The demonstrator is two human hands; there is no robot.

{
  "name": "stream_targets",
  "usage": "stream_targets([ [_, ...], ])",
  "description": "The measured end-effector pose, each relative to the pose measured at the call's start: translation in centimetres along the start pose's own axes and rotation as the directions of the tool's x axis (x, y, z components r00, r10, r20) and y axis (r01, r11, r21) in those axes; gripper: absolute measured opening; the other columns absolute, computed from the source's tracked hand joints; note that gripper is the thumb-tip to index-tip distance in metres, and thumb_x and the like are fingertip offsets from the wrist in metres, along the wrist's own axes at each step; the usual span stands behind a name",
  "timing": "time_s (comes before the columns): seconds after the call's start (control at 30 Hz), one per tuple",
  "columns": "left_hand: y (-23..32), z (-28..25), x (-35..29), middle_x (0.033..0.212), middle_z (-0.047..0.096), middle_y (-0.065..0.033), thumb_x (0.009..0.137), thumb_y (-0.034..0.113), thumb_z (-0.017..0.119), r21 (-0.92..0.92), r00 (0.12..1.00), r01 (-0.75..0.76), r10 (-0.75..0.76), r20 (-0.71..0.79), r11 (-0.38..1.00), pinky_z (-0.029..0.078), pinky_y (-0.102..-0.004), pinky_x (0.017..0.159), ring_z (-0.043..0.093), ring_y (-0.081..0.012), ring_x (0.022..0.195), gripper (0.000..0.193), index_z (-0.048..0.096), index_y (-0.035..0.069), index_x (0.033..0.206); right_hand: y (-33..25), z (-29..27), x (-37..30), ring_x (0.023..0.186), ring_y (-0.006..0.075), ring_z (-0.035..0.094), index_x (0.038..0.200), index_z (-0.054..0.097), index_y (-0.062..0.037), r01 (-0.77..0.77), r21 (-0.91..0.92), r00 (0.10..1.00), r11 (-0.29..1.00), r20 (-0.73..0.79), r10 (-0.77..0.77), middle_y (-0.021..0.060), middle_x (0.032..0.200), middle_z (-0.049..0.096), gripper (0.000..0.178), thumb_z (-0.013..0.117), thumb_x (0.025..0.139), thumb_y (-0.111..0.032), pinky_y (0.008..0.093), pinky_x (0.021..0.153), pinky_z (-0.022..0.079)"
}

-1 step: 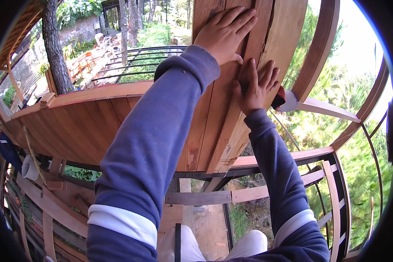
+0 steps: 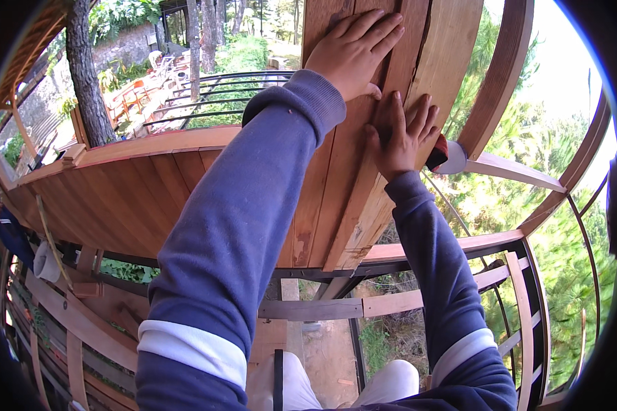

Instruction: The person uses a nail gun to fasten wooden planks onto a curved wooden structure. They repeatedly pick up planks, position them against the frame, and secure them with the nail gun. The person also uses a small block of wood to adjust the fit of the planks.

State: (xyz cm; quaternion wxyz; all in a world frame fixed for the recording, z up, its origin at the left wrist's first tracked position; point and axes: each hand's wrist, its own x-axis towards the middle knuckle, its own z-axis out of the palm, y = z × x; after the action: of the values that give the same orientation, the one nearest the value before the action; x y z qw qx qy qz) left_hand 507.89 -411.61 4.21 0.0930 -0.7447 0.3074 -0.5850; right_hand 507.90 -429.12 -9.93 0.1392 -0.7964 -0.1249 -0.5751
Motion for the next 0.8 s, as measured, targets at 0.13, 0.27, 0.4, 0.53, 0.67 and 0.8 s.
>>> stream_targets([
  [0.13, -0.6, -0.1, 0.1, 0.156, 0.032, -0.0041, 0.061, 0.054, 0.082, 0.122, 0.996, -0.031, 0.041, -0.085, 0.992, 0.027, -0.0402, 0.118, 0.029, -0.0246, 0.143, 0.109, 0.033, 0.012, 0.15, 0.0, -1.3, 0.1, 0.145, 0.0546, -0.006, 0.151, 0.037, -0.0263, 0.04, 0.072, 0.997, 0.997, 0.067, -0.045, 0.0293, 0.16, 0.003, 0.093, 0.081, 0.069, -0.035, 0.0719, 0.11, -0.001],
  [0.27, -0.3, -1.0, 0.8, 0.158, 0.027, -0.009, 0.061, 0.046, 0.085, -0.031, 0.999, -0.036, 0.036, -0.026, 0.999, 0.022, -0.0415, 0.119, 0.024, -0.0274, 0.145, 0.112, 0.029, 0.005, 0.15, 1.5, -3.7, 0.0, 0.147, 0.0516, -0.003, 0.151, 0.037, -0.0234, 0.067, 0.161, 0.977, 0.985, 0.187, -0.097, 0.0271, 0.16, 0.005, 0.095, 0.081, 0.067, -0.026, 0.0674, 0.113, 0.003],
  [0.4, 0.2, -1.0, 0.8, 0.161, 0.02, -0.0091, 0.058, 0.05, 0.083, -0.104, 0.999, -0.035, 0.038, 0.032, 0.994, 0.019, -0.0429, 0.121, 0.019, -0.0285, 0.147, 0.12, 0.025, 0.004, 0.152, 2.9, -6.0, -4.1, 0.135, 0.043, 0.035, 0.138, 0.049, -0.0095, -0.045, 0.257, 0.996, 0.965, 0.086, 0.024, 0.0223, 0.145, 0.039, 0.069, 0.074, 0.074, -0.012, 0.0508, 0.11, 0.031],
  [0.53, 0.8, -1.4, 1.2, 0.15, 0.039, -0.0116, 0.075, 0.045, 0.078, 0.142, 0.99, -0.091, 0.104, -0.093, 0.986, 0.033, -0.0431, 0.113, 0.037, -0.0277, 0.138, 0.092, 0.036, 0.003, 0.145, 0.9, -5.3, -15.0, 0.116, 0.0367, 0.053, 0.128, 0.054, -0.0036, -0.374, 0.368, 0.912, 0.851, 0.311, 0.266, 0.0186, 0.127, 0.053, 0.055, 0.07, 0.075, -0.004, 0.0421, 0.1, 0.044],
  [0.67, 0.9, 0.5, 1.3, 0.159, 0.025, -0.0067, 0.062, 0.056, 0.077, -0.009, 0.994, -0.105, 0.105, -0.018, 0.994, 0.029, -0.0419, 0.118, 0.026, -0.0286, 0.144, 0.117, 0.023, 0.009, 0.154, -2.1, -3.8, -20.0, 0.123, 0.0397, 0.049, 0.139, 0.046, -0.0035, -0.386, 0.405, 0.896, 0.829, 0.378, 0.232, 0.0214, 0.135, 0.047, 0.07, 0.071, 0.075, -0.007, 0.0436, 0.103, 0.042],
  [0.8, 0.5, 1.0, 1.4, 0.159, 0.023, -0.0092, 0.062, 0.059, 0.076, 0.03, 0.995, -0.084, 0.083, 0.057, 0.996, 0.028, -0.0412, 0.119, 0.024, -0.0305, 0.145, 0.12, 0.02, 0.006, 0.154, -2.9, -2.3, -21.6, 0.127, 0.0414, 0.045, 0.142, 0.041, -0.0024, -0.374, 0.341, 0.889, 0.863, 0.396, 0.229, 0.0212, 0.141, 0.041, 0.075, 0.071, 0.074, -0.01, 0.0451, 0.104, 0.042],
])
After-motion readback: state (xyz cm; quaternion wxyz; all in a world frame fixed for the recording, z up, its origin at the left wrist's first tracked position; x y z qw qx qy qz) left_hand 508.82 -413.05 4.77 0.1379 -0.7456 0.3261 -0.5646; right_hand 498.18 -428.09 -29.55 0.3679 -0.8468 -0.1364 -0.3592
